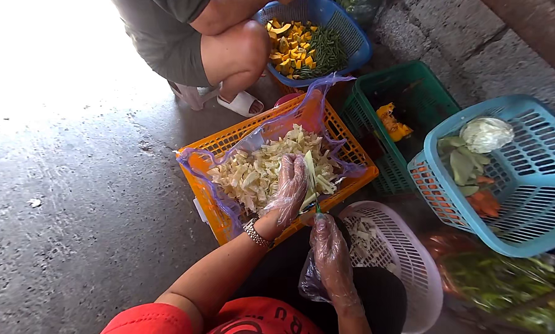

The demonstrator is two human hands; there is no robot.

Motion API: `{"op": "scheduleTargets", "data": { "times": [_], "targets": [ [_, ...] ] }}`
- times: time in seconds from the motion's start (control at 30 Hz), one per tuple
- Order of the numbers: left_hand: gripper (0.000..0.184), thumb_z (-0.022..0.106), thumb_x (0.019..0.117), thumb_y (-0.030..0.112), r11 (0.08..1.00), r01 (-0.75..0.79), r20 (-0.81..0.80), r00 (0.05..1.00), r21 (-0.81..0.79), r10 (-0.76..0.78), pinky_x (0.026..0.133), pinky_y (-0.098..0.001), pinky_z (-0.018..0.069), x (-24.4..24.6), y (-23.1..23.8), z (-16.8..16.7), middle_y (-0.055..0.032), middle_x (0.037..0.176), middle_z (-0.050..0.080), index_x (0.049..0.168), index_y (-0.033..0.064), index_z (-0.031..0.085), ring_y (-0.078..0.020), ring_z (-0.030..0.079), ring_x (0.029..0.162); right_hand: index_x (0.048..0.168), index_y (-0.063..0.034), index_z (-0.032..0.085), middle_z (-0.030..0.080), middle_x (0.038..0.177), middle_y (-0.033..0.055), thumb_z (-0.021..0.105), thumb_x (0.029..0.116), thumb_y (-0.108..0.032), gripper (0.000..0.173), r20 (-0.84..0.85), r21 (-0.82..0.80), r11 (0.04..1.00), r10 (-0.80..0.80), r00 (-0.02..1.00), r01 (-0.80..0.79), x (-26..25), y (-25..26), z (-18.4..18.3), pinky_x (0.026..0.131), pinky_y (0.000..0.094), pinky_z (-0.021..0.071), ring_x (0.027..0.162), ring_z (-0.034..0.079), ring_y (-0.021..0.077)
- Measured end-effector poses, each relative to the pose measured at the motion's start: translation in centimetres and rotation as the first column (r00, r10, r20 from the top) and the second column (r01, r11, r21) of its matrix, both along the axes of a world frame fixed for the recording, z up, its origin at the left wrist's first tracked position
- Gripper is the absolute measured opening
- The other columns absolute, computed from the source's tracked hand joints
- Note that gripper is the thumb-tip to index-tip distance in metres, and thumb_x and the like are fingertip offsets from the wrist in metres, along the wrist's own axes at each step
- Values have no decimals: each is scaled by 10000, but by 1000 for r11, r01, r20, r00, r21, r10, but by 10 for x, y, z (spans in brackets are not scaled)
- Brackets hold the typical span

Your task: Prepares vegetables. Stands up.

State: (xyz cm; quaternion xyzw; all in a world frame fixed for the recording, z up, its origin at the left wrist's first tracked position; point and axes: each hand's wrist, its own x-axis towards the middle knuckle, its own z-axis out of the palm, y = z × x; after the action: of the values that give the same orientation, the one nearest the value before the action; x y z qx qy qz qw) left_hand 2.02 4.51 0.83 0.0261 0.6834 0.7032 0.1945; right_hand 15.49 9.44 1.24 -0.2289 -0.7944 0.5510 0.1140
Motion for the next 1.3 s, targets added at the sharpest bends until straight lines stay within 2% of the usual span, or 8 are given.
{"op": "scheduleTargets", "data": {
  "times": [0.33,0.57,0.73,0.83,0.97,1.1,1.2,1.3],
  "targets": [
    [284,376,1107,233,995,13,101,995,103,-23,764,-251,493,3,-2,3,-52,1032,565,1310,61,475,-69,564,886,1113,59,623,521,756,-25,355,1096,-266,421,-34,51,998,-26,999,27,-12,3,-6,621,142,433,630,466,-31],
    [234,388,1104,207,993,16,137,990,113,-31,703,-222,471,4,-1,2,-31,944,547,1226,48,507,-51,541,794,1108,81,617,544,780,1,370,1094,-242,407,-26,55,998,-23,999,24,-23,8,-9,648,157,442,652,479,-21],
    [226,388,1104,216,985,30,186,981,168,-62,663,-209,480,6,-1,2,-7,888,552,1213,56,503,-37,550,739,1149,97,621,619,873,69,385,1091,-197,381,8,59,998,-20,1000,19,-33,13,-7,717,197,471,726,535,20],
    [235,381,1104,204,979,29,221,973,200,-74,678,-217,493,3,-1,4,-11,897,556,1235,47,497,-42,560,751,1159,83,614,586,834,45,389,1091,-221,385,27,47,999,-14,1000,12,-29,12,-7,691,200,462,697,511,18],
    [177,385,1099,188,972,24,219,973,233,-77,620,-180,458,1,-3,4,29,820,534,1165,76,505,-14,523,674,1158,77,618,589,817,51,392,1090,-236,392,50,116,992,-48,998,42,-23,8,-7,684,228,477,689,531,43],
    [186,398,1100,182,974,56,211,972,219,-104,624,-185,463,7,-2,5,21,823,542,1173,60,518,-22,527,676,1235,116,595,676,1066,204,407,1082,-123,340,146,118,993,-35,989,18,-40,14,4,911,325,505,970,646,185],
    [216,381,1104,178,980,55,222,970,189,-97,646,-199,491,5,-5,5,3,840,557,1207,36,506,-35,555,696,1316,100,561,651,1191,218,356,1100,-116,368,270,56,996,45,962,-63,-55,23,12,994,332,468,1085,622,204],
    [185,373,1101,145,985,37,210,975,170,-73,609,-177,444,3,-8,3,16,811,518,1164,31,504,-23,502,653,1362,83,539,611,1292,256,343,1116,-176,407,371,58,991,94,924,-124,-69,29,12,1074,398,417,1214,587,282]
  ]
}}
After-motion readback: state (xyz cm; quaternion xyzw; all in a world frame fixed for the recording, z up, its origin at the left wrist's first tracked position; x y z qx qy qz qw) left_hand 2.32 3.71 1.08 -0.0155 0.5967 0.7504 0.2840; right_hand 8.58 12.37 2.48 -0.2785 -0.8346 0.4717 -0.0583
